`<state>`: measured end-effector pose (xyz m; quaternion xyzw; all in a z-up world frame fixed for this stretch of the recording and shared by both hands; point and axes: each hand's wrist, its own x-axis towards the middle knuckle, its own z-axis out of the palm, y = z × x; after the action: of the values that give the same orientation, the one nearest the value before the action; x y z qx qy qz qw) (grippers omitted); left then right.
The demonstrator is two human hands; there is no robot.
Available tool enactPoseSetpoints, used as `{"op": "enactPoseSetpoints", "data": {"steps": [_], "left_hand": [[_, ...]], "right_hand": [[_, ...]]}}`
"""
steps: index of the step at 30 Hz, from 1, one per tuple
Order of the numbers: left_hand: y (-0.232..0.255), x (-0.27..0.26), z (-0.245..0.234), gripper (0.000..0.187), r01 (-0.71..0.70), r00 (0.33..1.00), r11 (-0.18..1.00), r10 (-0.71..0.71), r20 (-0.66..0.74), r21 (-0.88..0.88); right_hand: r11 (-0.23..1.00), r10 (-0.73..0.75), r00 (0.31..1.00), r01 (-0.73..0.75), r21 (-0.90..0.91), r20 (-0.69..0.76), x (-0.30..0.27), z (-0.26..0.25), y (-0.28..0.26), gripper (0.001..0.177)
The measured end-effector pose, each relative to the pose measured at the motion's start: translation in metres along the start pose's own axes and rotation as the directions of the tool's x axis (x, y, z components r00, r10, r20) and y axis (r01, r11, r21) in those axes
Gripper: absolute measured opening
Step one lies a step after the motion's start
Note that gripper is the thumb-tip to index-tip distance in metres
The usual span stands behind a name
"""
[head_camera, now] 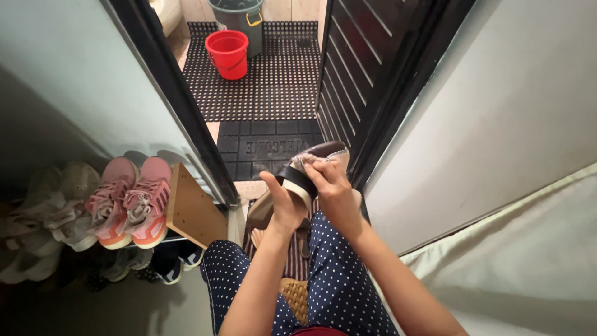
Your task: The person sits on a low stool and cleans a pair of brown and white slip-on shoes. They wipe the shoes with a cloth, spray them with a cleaning solution, and continue wiping until the shoes appear clean. The person then places the cleaned shoes on the floor.
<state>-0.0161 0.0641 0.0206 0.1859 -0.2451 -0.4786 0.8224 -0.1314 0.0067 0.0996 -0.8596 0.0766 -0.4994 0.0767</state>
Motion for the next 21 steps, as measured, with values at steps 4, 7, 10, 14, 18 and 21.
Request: {"op": "enactPoseSetpoints", "data": {"steps": [4,7,10,14,18,21], "left_hand": [[-0.011,0.002,-0.012,0.123,0.058,0.997,0.997,-0.060,0.039,0.054],[-0.021,0.008,-0.020,0.120,0.076,0.997,0.997,-0.076,-0.001,0.029],[-0.029,0.020,-0.032,0.115,0.086,0.995,0.996,-0.085,-0.044,0.002],[-0.040,0.029,-0.046,0.105,0.045,0.999,0.996,-0.044,-0.011,0.081],[-0.054,0.039,-0.058,0.104,0.085,0.996,0.992,-0.083,-0.032,0.092],[-0.068,0.054,-0.072,0.106,0.117,0.993,0.988,-0.115,-0.031,0.103]], "right_hand": [[0.983,0.180,0.984,-0.180,0.033,0.002,-0.002,0.001,0.029,0.043],[0.936,0.346,0.930,-0.351,-0.022,-0.122,0.006,0.002,0.047,0.037],[0.940,0.341,0.940,-0.341,0.012,-0.029,-0.002,0.015,0.043,0.037],[0.990,0.105,0.994,-0.105,0.095,0.007,-0.019,0.034,0.046,0.043],[0.938,0.340,0.940,-0.340,0.062,0.008,-0.017,0.030,0.096,0.041],[0.928,0.373,0.928,-0.373,0.021,-0.003,-0.026,0.045,0.110,0.042]]}}
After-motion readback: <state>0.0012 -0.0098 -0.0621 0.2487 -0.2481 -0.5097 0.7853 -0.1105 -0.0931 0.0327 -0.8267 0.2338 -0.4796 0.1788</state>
